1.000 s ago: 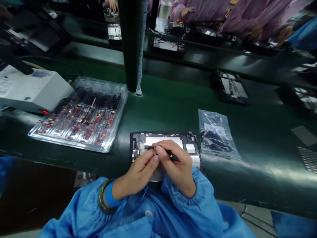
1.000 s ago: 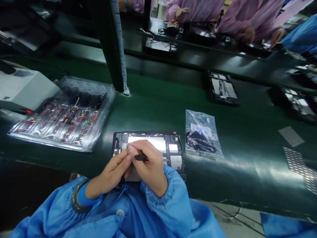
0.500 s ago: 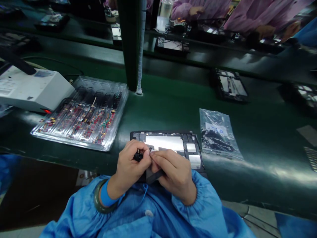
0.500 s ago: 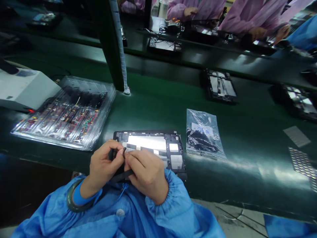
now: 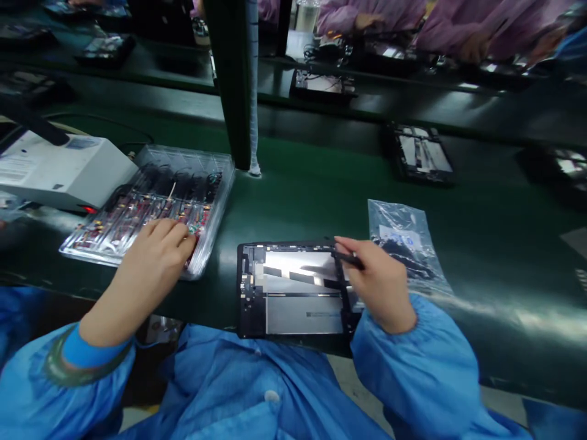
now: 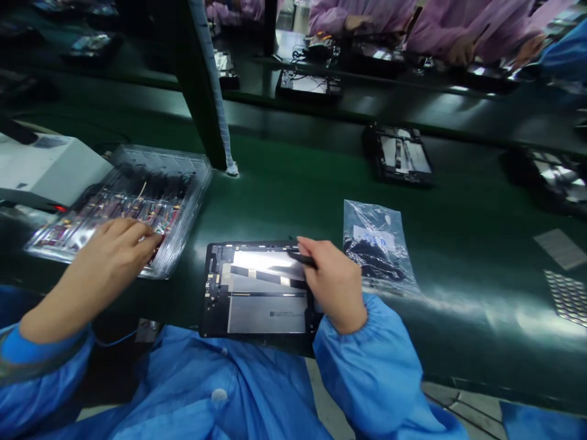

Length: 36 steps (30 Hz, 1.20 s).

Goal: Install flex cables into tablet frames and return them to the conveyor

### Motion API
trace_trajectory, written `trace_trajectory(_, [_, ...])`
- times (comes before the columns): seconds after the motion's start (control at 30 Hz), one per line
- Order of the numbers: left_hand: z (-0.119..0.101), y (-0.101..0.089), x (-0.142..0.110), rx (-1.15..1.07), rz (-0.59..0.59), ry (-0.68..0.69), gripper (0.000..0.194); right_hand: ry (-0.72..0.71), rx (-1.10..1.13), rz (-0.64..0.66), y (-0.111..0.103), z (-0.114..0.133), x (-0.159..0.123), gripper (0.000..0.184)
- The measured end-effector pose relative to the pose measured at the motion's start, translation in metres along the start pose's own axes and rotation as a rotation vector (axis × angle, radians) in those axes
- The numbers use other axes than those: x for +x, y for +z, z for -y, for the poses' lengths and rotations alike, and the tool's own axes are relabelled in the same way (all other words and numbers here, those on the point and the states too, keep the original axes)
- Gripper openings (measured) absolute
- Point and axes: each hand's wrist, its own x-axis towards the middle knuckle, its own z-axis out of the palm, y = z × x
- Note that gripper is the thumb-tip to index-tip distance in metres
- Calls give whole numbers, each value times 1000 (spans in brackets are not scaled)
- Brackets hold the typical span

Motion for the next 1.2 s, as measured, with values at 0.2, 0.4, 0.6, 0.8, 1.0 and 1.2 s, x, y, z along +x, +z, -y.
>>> trace_trajectory(0.2, [-40, -20, 18, -281, -141, 1, 20, -402, -268, 101, 24, 6, -3, 31])
trace_trajectory(0.4, [-94, 19, 62, -615, -92, 290, 17, -450, -302, 185, 24, 7, -6, 26])
trace_trajectory(0.6, [-115, 31, 86, -655, -129, 382, 14, -431, -311, 188, 26, 9, -8, 27])
trace_trajectory(0.8, [-115, 33, 92, -610, -83, 463, 20, -437, -296, 237, 20, 11, -8, 26])
trace_trajectory(1.0, [-115, 33, 92, -625, -90, 446, 29, -395, -262, 250, 7, 6, -15, 29])
trace_trajectory(1.2, [-116, 31, 92, -620, -144, 440, 31, -376, -287, 229, 8, 4, -18, 28])
